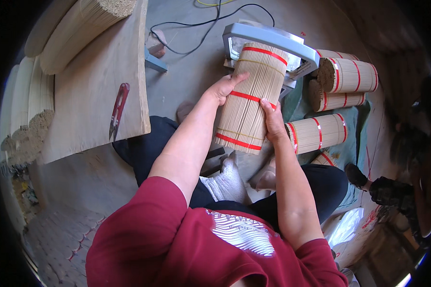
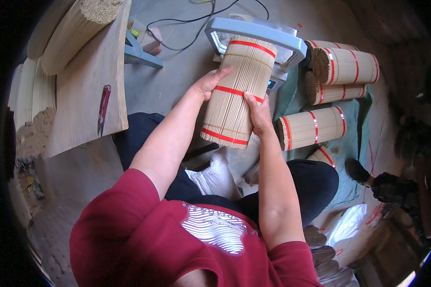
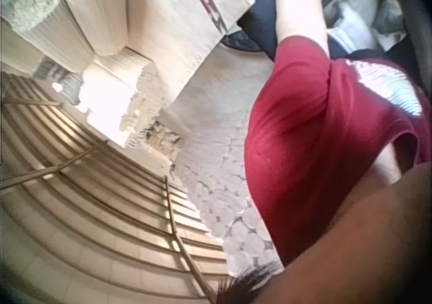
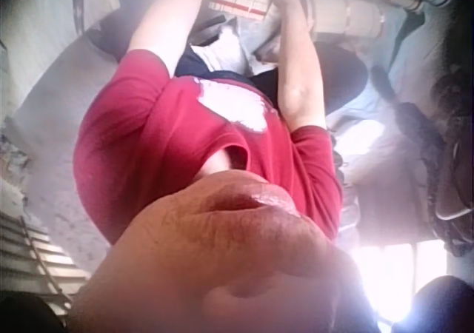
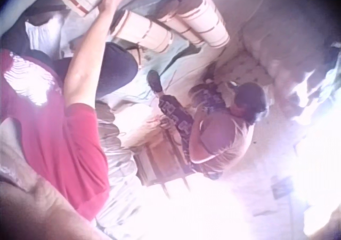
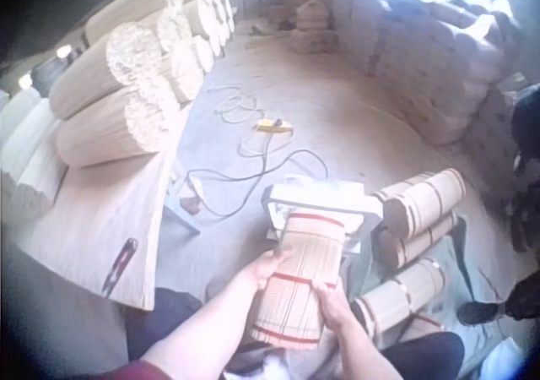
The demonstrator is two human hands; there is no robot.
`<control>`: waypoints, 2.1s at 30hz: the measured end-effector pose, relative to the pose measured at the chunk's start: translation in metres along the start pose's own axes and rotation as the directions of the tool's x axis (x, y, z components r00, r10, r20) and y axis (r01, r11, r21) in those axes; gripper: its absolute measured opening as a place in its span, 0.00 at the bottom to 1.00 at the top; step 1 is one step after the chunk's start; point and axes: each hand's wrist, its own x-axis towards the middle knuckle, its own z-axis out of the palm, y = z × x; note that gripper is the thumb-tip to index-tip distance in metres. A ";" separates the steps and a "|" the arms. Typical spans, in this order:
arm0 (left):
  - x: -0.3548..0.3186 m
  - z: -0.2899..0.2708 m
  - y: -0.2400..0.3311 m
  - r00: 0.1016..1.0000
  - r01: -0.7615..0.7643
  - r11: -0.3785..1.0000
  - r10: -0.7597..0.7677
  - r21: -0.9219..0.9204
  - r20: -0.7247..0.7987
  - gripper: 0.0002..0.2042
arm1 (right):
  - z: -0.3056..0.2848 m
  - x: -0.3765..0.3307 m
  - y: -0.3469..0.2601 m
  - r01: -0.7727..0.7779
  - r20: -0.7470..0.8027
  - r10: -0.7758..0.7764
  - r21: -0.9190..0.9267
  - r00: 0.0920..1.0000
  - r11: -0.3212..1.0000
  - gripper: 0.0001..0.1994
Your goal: Aligning, weighing, and banding bundles of bamboo sticks.
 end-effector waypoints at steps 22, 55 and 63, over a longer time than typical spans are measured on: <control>0.000 -0.010 -0.014 1.000 0.006 1.000 -0.007 0.024 0.002 0.40 | -0.003 0.002 0.013 -0.030 0.006 0.030 -0.016 1.000 0.999 0.36; -0.117 0.034 -0.002 0.982 0.121 0.992 -0.114 -0.034 0.150 0.27 | 0.016 -0.106 -0.051 -0.369 0.258 0.321 0.163 0.911 0.915 0.31; -0.144 0.014 -0.063 0.932 0.348 0.901 -0.362 -0.258 -0.009 0.24 | 0.005 -0.121 0.013 -0.615 0.373 0.497 0.357 0.784 0.703 0.29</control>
